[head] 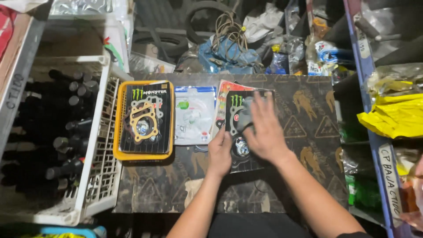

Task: Clean and wipe down motorcycle gaskets and their packaging using a cloth.

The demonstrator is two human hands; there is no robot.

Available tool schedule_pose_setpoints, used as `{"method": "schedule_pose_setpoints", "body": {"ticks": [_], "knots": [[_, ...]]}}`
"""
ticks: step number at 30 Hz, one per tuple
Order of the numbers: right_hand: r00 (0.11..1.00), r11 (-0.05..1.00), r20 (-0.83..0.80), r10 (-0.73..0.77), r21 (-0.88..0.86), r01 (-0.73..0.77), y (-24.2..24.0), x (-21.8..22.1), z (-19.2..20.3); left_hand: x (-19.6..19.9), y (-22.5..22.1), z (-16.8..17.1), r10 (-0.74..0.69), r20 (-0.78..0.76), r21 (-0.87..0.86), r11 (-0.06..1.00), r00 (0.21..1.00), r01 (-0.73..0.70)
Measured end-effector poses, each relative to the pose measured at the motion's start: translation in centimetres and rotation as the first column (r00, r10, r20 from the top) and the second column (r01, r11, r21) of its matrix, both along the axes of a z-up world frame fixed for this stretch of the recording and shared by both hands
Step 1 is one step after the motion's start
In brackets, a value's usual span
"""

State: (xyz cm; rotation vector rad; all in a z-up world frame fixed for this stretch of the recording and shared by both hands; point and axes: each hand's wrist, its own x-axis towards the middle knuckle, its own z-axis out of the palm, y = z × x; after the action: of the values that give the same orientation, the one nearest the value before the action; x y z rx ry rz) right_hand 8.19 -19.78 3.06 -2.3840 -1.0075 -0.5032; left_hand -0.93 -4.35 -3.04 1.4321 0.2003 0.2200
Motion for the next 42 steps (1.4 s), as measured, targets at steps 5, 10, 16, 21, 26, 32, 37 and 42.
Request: {"method": "schedule_pose_setpoints", "body": {"ticks": [5, 10, 16, 21, 26, 32, 37, 42], "knots": [[0.964, 0.964, 0.016, 0.265, 0.03, -0.266, -0.3, -1.1, 1.1, 1.1, 1.3, 2.1, 0.026, 0.064, 0.011, 1.0, 0.998, -0.027], [0.992, 0.993, 0.087, -0.091, 0.084, 0.083, 2.1, -0.7, 0.7, 0.4, 2.3, 0.9, -0.053, -0.022, 0.001, 0.999, 0.998, 0.053], [0.975, 0.963, -0.077, 0.208, 0.188, -0.191, 5.3, -4.2, -0.5, 0.1, 6.6, 4.9, -0.057, 0.024, 0.011, 0.998, 0.998, 0.057], [0.998, 0.987, -0.005, -0.062, 0.149, 0.062, 7.1, -3.8, 2.1, -0.4, 7.8, 4.4, -0.143, -0.016, -0.049, 0.989, 0.99, 0.142], [0.997, 0.99, -0.063, 0.047, 0.136, -0.038, 6.3, -6.4, -0.5, -0.4, 8.7, 3.6, -0.102, -0.03, -0.053, 0.994, 0.994, 0.1], [0.997, 0.994, 0.013, -0.08, 0.069, 0.079, 4.7, -4.1, 1.5, 0.6, 4.7, 0.4, -0.124, -0.047, -0.029, 0.992, 0.991, 0.123], [0.965, 0.964, -0.066, 0.253, 0.107, -0.245, 0.4, -2.8, -0.5, 1.2, 3.4, 2.9, -0.008, -0.071, -0.034, 0.999, 0.997, 0.006], [0.995, 0.999, 0.095, -0.038, 0.016, 0.037, 0.8, -0.9, 1.8, 0.6, -0.2, 0.3, 0.002, -0.065, 0.025, 1.0, 0.998, 0.0]]}}
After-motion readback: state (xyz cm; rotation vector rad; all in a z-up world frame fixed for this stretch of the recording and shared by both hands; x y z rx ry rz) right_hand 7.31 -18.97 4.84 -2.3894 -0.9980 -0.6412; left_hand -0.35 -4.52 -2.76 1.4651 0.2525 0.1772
